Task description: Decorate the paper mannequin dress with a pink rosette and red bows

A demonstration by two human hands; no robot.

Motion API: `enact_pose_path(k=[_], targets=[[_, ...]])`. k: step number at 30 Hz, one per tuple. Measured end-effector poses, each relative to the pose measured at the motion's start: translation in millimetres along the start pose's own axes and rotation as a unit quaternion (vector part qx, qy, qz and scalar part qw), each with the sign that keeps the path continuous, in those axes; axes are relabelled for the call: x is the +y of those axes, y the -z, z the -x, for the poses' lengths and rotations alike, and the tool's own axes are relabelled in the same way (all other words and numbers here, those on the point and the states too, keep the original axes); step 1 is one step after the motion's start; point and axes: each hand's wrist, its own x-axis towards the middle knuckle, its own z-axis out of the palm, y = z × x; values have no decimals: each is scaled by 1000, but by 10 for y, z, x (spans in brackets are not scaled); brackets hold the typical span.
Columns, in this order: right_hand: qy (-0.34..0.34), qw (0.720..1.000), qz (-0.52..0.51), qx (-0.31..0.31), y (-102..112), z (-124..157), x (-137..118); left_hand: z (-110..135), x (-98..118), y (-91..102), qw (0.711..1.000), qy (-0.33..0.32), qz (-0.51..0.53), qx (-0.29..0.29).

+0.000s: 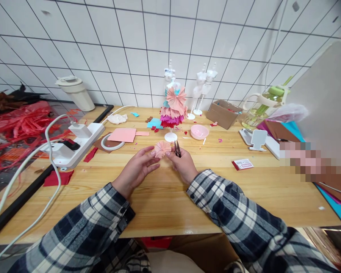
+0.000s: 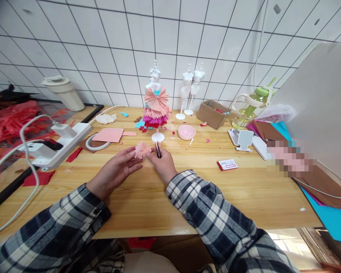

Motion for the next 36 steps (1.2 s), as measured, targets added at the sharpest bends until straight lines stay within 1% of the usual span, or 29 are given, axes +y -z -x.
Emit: enact_pose_path(k=[2, 4, 9, 15, 22, 26, 30, 33, 36], targets=[[-7, 1000, -4, -8, -3, 3, 3, -6, 6, 18, 998, 49, 24, -27], [-12, 1000, 7, -18, -6, 6, 10, -12, 3, 34, 996, 68, 10, -51], [-1, 997, 67, -45, 3, 7, 30, -31, -10, 58, 996, 4, -82, -35], [20, 992, 118, -47, 5, 10, 28, -21, 12, 19, 994, -23, -102, -15], [38, 987, 145, -57, 11, 0, 35, -22, 26, 24, 996, -15, -91, -18], [17, 989, 131, -61, 8, 23, -14, -41, 26, 53, 997, -5, -73, -15], [-47, 991, 71, -102, -8, 73, -51, -51, 54, 69, 1000, -7, -19, 17], [-47, 983, 104, -145, -28, 112, -35, -49, 75, 69, 999, -15, 5, 38], [-39, 971, 149, -182, -41, 141, -16, -39, 86, 58, 999, -21, 5, 43]])
